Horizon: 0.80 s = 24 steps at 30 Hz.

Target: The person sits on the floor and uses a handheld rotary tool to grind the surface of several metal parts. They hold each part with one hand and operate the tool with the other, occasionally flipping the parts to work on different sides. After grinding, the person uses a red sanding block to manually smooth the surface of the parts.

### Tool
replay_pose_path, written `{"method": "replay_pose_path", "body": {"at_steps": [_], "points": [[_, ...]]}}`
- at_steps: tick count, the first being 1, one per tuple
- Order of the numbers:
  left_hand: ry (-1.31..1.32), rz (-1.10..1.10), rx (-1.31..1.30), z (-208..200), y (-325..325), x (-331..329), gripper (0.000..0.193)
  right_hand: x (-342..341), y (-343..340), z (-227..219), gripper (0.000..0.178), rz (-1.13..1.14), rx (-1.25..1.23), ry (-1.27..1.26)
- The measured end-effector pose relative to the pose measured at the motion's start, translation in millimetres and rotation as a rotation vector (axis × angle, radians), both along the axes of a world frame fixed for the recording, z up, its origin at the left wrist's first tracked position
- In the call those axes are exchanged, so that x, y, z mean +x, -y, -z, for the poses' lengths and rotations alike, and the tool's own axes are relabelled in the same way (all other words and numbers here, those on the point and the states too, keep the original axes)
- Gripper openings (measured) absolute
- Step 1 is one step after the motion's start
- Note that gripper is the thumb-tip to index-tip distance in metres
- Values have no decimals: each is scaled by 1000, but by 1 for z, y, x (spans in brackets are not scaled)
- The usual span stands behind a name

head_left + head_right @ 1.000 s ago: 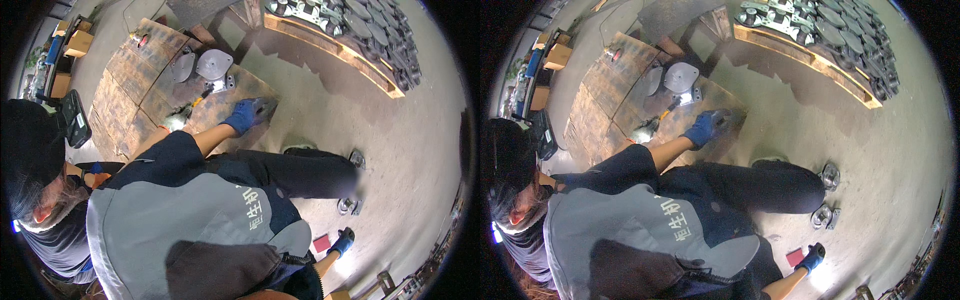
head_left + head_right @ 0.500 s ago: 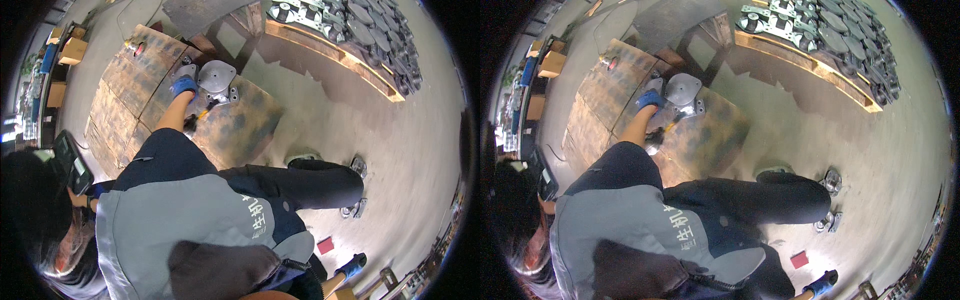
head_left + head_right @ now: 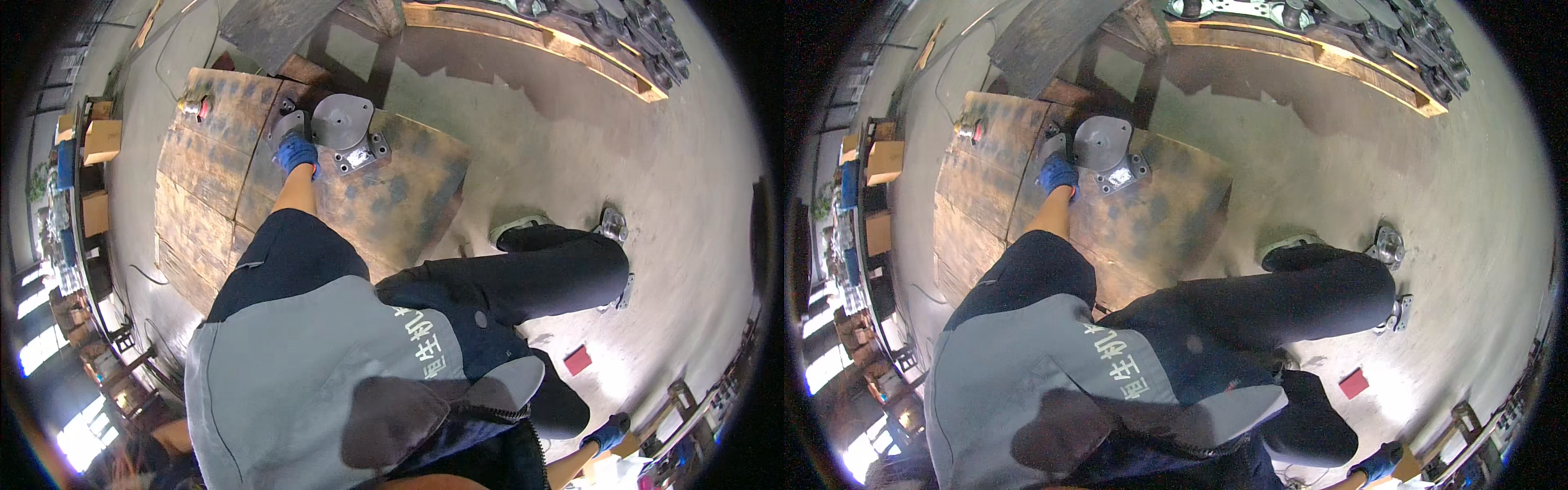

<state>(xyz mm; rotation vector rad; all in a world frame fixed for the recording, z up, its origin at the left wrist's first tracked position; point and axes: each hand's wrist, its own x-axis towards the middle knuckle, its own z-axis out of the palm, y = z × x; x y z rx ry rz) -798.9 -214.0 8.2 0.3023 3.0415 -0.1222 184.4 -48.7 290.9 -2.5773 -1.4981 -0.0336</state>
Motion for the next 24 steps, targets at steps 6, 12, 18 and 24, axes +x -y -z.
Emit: {"method": "replay_pose_path", "body": {"at_steps": [6,12,18,24], "points": [[67,164,-147,-74,19,-12,27,17,19,3,25,106,30,-45],[240,236,-150,-119,41,2,29,18,41,15,24,265,-36,-22],[482,172,-84,-130,84,49,37,68,61,65,32,257,17,-163],[826,93,231,-130,52,140,57,83,92,98,26,247,-24,-285]]}}
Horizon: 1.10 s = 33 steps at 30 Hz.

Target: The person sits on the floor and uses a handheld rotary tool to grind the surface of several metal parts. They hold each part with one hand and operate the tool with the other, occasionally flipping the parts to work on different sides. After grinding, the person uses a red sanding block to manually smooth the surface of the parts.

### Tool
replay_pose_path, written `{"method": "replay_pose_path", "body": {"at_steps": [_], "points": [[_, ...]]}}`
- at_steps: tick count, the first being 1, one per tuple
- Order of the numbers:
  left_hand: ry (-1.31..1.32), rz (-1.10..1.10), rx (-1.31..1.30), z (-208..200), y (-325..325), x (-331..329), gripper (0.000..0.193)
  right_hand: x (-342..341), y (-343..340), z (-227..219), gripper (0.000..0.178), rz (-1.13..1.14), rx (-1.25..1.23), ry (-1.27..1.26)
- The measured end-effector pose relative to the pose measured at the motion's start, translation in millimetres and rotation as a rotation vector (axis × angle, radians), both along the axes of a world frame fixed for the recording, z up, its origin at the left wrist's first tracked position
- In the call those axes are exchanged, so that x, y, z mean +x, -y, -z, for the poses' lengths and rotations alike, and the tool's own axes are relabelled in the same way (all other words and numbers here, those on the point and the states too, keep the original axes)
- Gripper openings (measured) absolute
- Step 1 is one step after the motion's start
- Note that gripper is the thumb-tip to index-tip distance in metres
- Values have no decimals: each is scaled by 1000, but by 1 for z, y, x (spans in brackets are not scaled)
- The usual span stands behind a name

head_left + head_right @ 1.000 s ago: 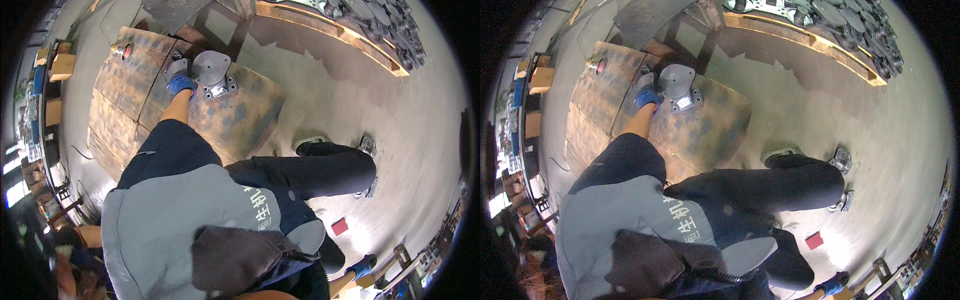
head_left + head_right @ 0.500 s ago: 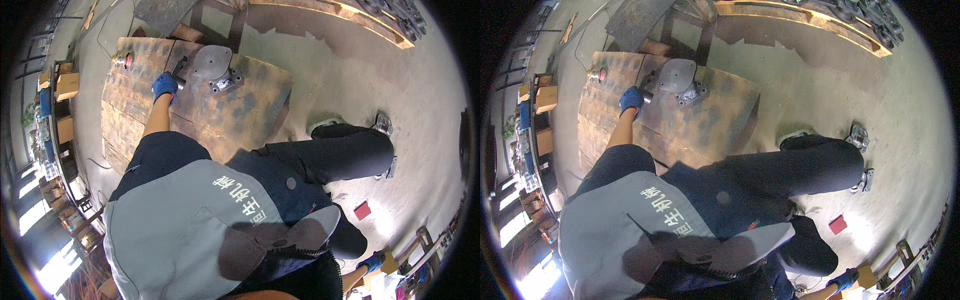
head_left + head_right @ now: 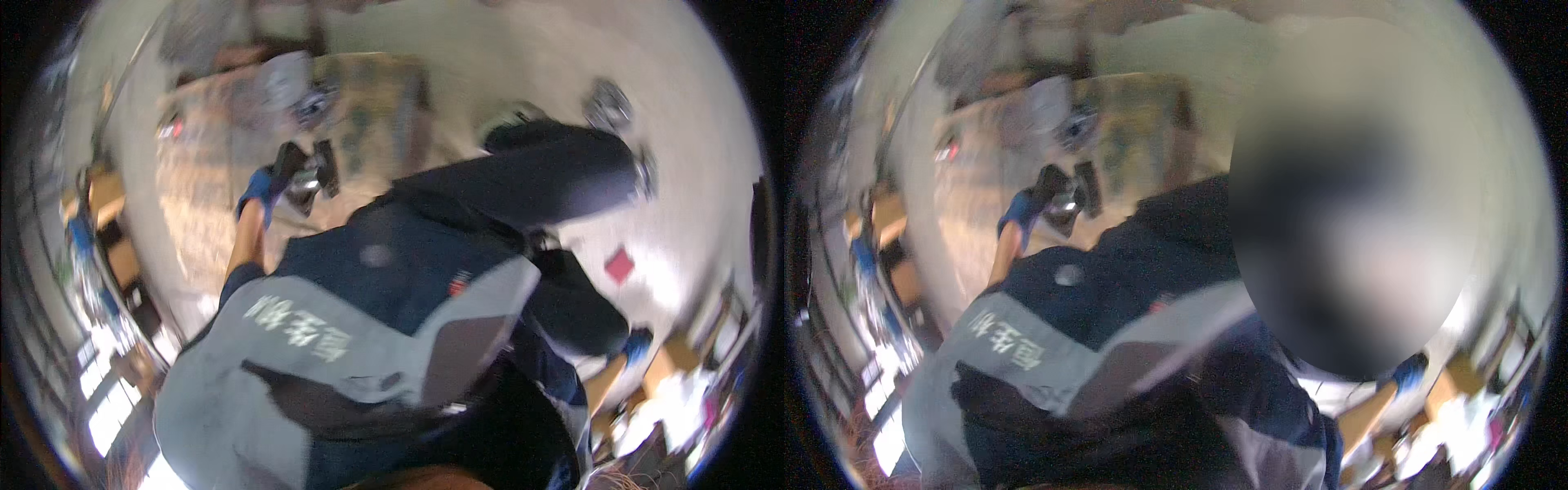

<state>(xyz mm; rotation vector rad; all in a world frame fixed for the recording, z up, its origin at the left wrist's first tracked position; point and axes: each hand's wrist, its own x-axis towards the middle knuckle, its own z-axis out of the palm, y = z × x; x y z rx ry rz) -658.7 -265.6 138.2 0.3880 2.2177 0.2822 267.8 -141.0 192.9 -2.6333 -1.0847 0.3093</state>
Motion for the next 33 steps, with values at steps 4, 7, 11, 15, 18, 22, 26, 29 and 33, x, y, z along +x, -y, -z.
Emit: {"method": "replay_pose_path", "body": {"at_steps": [4,7,11,15,18,22,26,29,33], "points": [[-141,432,-172,-45,-47,46,44,-53,-10,33,25,77,91,-120],[-114,675,53,-60,-133,93,39,-71,31,39,24,282,206,-230],[-341,1137,51,-47,-253,147,32,-116,62,70,22,495,361,-445],[-295,1213,293,-24,-345,216,31,-171,78,101,21,679,472,-652],[-179,1288,314,-30,-394,312,31,-206,87,112,19,790,543,-727],[22,1413,322,23,-448,406,32,-240,86,131,18,905,606,-808],[519,1315,194,72,-457,521,35,-251,82,142,17,945,607,-794],[526,1395,56,146,-466,574,37,-252,67,149,19,837,549,-750],[625,1364,-220,157,-430,653,42,-252,73,161,19,943,601,-748]]}}
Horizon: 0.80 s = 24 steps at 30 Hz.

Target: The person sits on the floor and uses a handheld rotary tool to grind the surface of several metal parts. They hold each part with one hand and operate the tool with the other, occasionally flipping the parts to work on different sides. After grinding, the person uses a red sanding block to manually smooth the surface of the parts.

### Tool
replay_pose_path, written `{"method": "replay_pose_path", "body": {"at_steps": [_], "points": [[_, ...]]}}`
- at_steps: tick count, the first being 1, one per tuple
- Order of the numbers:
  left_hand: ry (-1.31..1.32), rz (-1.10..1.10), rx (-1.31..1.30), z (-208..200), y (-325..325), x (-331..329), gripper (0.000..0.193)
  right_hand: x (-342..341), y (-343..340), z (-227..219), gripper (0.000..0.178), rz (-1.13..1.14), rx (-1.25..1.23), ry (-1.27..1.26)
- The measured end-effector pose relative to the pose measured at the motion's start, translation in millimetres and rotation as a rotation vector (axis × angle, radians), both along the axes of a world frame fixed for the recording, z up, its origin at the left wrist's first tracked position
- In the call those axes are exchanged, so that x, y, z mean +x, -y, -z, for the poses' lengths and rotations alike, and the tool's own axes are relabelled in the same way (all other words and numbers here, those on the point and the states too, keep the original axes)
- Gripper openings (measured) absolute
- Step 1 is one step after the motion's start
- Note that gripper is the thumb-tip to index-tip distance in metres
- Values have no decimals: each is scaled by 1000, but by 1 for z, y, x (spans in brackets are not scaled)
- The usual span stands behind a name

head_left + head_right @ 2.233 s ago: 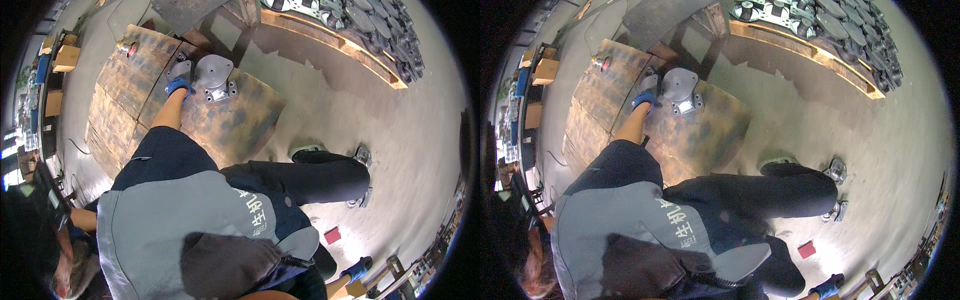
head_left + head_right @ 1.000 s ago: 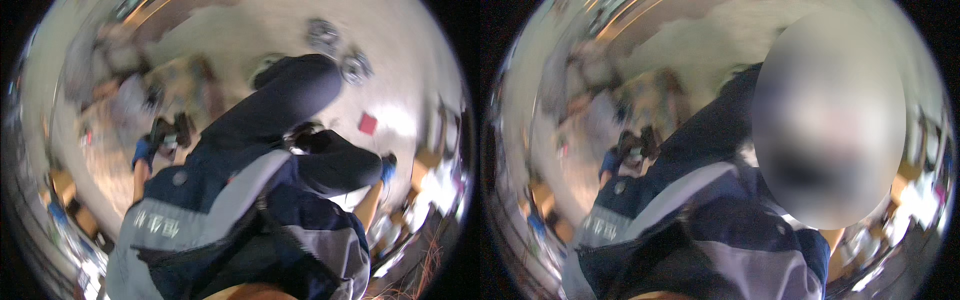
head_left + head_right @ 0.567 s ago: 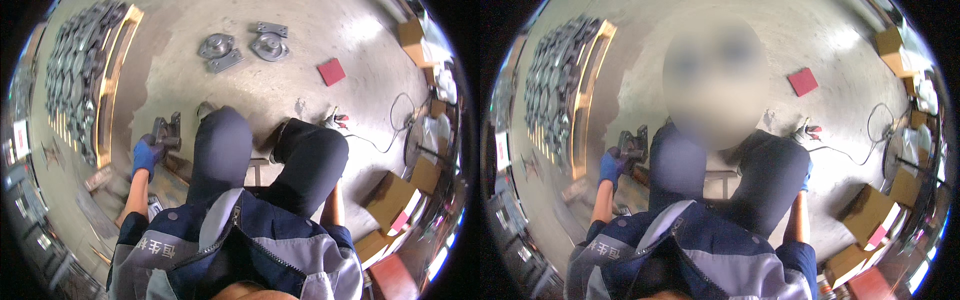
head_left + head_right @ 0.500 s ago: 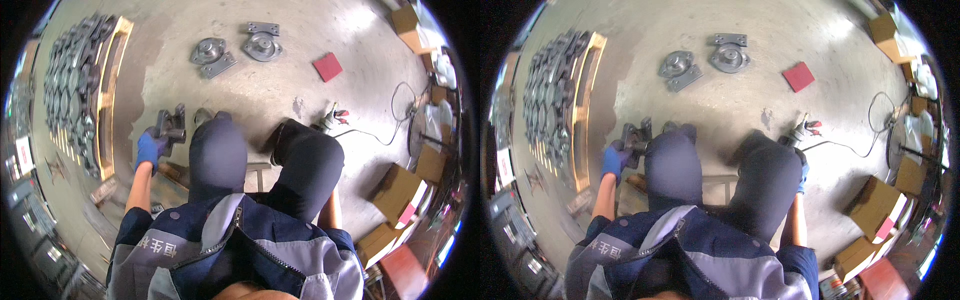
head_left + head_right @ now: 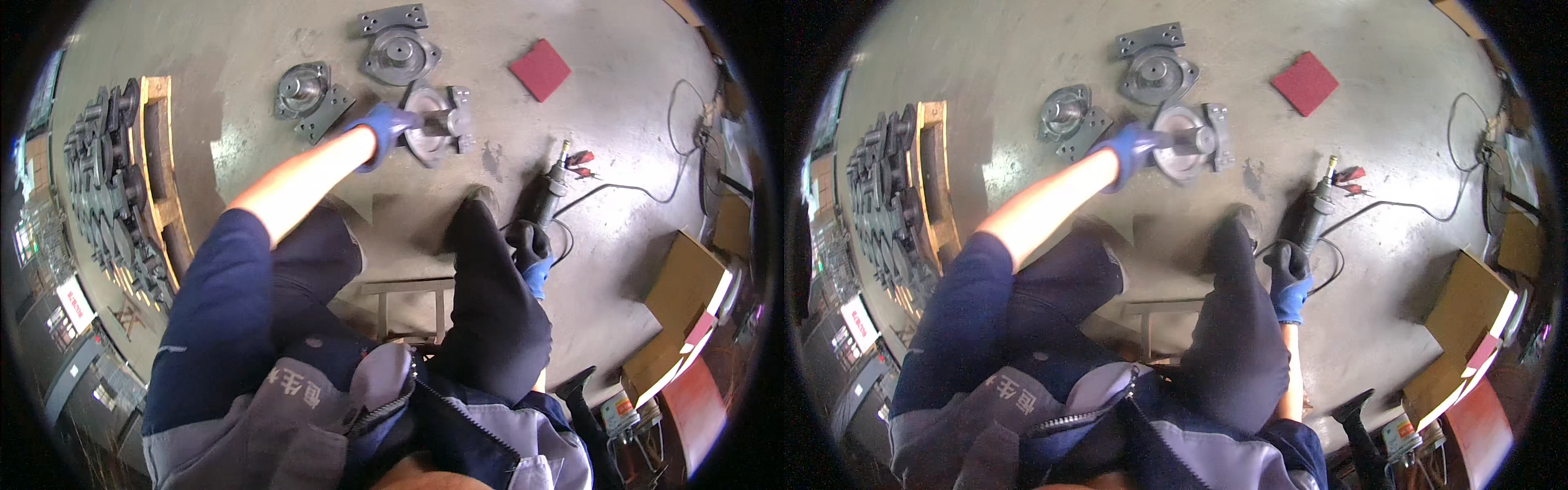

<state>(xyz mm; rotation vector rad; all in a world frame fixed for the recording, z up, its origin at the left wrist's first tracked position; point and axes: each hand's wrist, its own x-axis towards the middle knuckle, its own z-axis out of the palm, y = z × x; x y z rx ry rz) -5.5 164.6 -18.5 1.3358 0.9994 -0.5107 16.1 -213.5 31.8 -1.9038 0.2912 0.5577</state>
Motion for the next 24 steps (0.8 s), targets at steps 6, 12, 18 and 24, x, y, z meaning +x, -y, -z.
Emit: {"method": "replay_pose_path", "body": {"at_steps": [6,12,18,24], "points": [[235,-404,-342,46,48,1,43,5,-2,15,21,6,91,-50],[-259,217,272,77,23,-12,47,9,4,37,16,56,120,-105],[213,491,721,14,51,7,69,22,52,58,21,-179,-437,523],[295,615,847,40,80,23,63,75,53,52,66,-322,-735,206]]}}
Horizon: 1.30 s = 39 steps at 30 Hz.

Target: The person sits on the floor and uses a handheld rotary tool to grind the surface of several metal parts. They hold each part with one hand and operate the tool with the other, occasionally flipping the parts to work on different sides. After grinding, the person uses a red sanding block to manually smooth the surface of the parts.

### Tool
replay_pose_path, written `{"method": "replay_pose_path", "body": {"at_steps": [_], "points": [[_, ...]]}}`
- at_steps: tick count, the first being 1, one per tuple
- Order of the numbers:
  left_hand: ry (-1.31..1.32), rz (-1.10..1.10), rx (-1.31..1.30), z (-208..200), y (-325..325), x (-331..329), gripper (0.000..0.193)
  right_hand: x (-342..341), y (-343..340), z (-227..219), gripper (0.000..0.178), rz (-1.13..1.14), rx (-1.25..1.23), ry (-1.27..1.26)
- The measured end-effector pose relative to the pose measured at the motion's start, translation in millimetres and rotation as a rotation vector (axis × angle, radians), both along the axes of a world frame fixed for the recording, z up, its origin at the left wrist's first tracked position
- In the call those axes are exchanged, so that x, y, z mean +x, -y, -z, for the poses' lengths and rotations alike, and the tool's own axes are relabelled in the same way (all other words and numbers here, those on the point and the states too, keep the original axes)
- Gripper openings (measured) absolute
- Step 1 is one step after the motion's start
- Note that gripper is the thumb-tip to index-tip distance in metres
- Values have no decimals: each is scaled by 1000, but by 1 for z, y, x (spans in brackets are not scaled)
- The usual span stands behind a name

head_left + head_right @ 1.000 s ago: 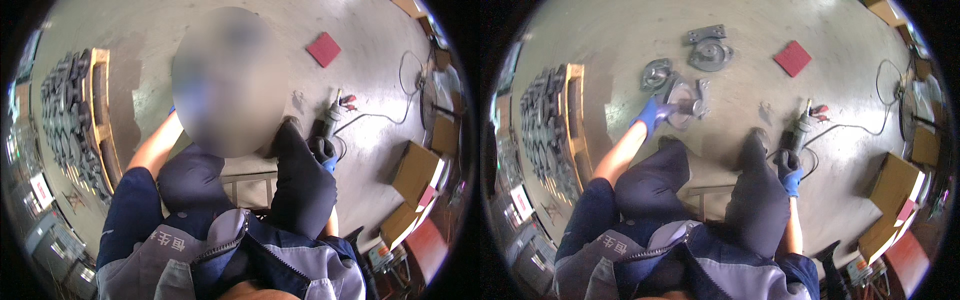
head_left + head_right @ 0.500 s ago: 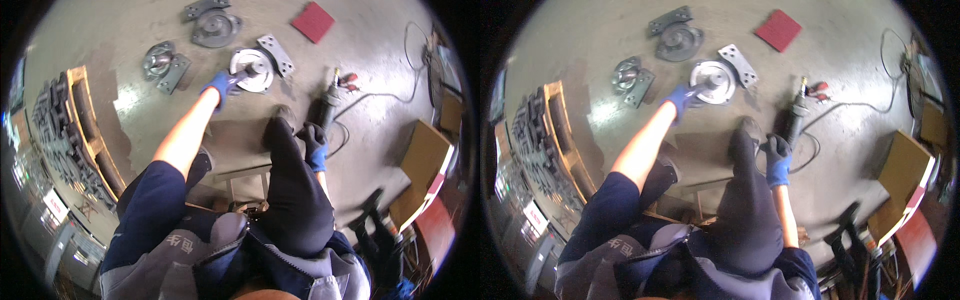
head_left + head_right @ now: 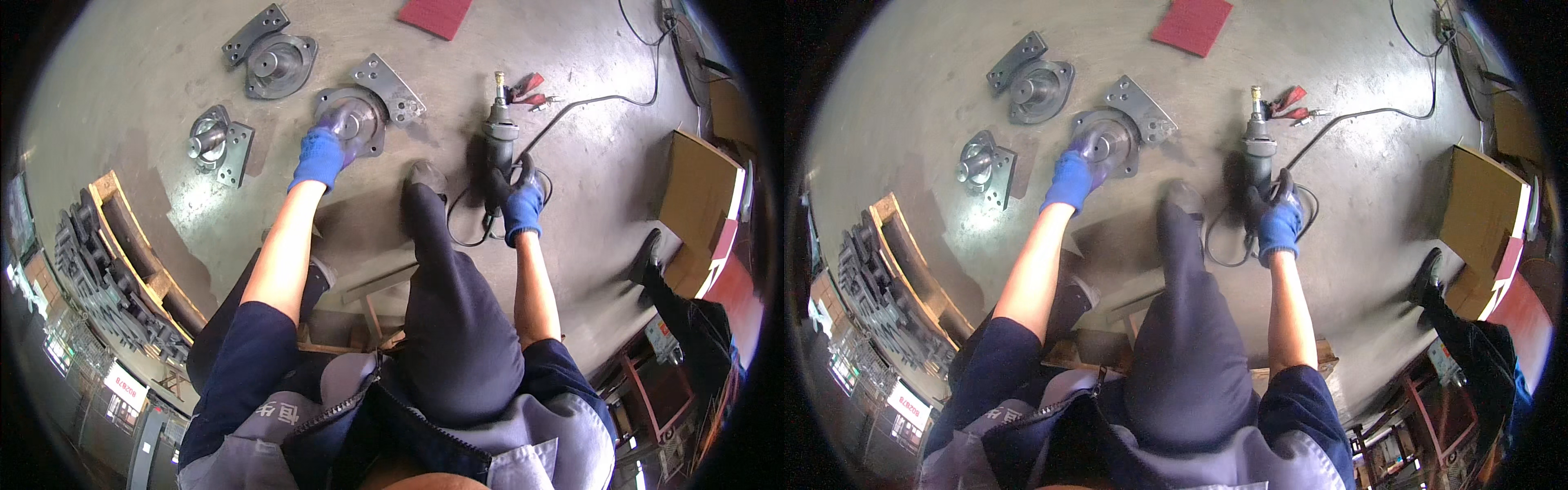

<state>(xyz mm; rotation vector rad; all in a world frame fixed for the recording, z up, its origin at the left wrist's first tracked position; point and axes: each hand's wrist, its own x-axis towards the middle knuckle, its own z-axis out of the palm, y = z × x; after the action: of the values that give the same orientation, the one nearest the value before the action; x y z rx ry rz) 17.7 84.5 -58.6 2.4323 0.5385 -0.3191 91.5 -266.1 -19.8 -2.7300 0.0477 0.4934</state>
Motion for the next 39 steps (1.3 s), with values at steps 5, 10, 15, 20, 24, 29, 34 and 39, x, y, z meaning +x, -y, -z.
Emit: {"method": "replay_pose_path", "body": {"at_steps": [5,10,15,20,24,29,34,39], "points": [[0,-3,40,5,6,1,53,19,-8,16,77,26,26,-148],[-97,-237,33,-7,27,23,60,27,-30,9,67,-29,-121,-103],[-37,-362,48,-3,35,51,69,27,-30,23,51,24,-72,-119],[47,-313,152,-3,39,58,59,29,-8,31,46,116,231,-199],[-116,-469,8,-16,46,57,63,33,-2,17,38,47,338,-392],[16,-577,187,-8,89,21,64,22,-13,-36,34,170,651,-747],[-406,-407,-1180,-77,138,9,51,18,-41,-72,40,81,662,-856],[-518,-748,-1661,-101,146,25,59,8,-50,-68,57,-18,793,-843]]}}
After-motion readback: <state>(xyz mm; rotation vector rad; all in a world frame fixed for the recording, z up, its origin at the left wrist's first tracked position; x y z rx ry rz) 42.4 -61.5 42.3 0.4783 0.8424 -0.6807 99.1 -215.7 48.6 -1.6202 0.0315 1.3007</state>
